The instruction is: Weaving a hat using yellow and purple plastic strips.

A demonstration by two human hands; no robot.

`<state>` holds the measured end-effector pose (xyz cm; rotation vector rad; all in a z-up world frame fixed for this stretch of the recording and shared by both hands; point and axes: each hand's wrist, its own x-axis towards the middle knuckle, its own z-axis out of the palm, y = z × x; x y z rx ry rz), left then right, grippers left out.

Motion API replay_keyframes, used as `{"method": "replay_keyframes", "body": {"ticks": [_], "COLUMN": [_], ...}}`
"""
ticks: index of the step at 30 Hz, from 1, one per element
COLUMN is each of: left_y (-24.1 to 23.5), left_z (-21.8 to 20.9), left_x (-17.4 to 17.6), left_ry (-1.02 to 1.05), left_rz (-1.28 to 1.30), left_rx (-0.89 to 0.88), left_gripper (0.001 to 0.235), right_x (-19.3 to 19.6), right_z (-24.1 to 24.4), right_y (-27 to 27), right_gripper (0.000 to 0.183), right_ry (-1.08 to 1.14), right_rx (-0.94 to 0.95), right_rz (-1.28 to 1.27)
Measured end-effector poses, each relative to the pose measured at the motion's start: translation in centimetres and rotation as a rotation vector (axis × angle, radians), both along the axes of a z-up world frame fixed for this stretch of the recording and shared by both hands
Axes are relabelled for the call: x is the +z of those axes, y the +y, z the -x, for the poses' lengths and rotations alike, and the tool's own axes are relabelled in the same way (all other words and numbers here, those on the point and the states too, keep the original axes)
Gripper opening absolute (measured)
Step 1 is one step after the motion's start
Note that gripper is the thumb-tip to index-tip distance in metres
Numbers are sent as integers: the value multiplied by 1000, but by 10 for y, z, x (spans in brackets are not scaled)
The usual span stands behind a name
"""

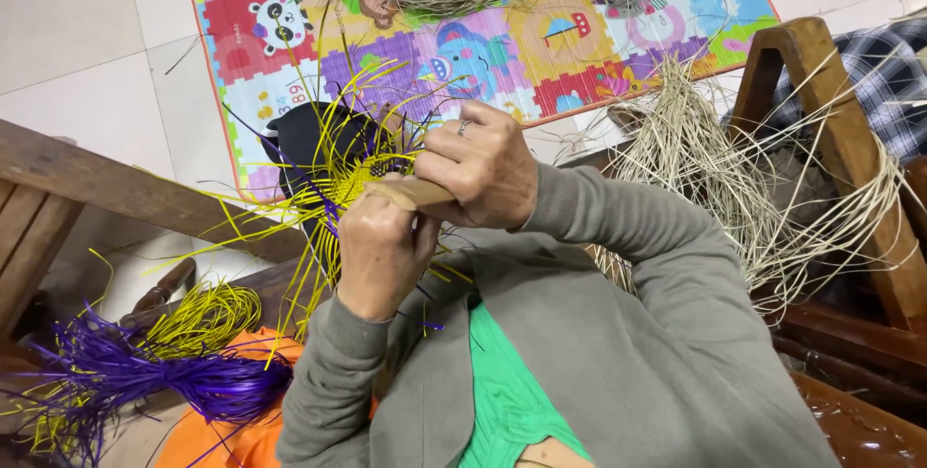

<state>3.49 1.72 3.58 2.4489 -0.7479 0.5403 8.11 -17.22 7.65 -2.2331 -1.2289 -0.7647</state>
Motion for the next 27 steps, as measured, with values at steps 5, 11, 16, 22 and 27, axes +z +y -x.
{"method": "replay_keyframes", "body": {"ticks": [5, 11, 16, 22, 27], "left_y": [-4, 24, 59, 101, 132], "left_z": [-6, -4, 16, 49, 79], "left_x": [4, -6, 4, 11, 12], "left_ry": [342, 553, 730, 870, 810], "left_rz": [464, 593, 914, 1235, 1503], "left_rx": [-27, 36, -65, -11, 3], "left_gripper": [12, 26, 25, 25, 22], "right_x": [9, -58, -87, -145, -175], "right_z": [-23, -114, -158, -193, -206], "right_y": [11, -6, -37, -77, -116], "right_gripper": [27, 37, 42, 49, 50], "right_ry": [-147, 2, 150, 195, 245], "right_rx": [-167, -436, -506, -682, -792], "right_rz": [44, -178, -195, -156, -101]}}
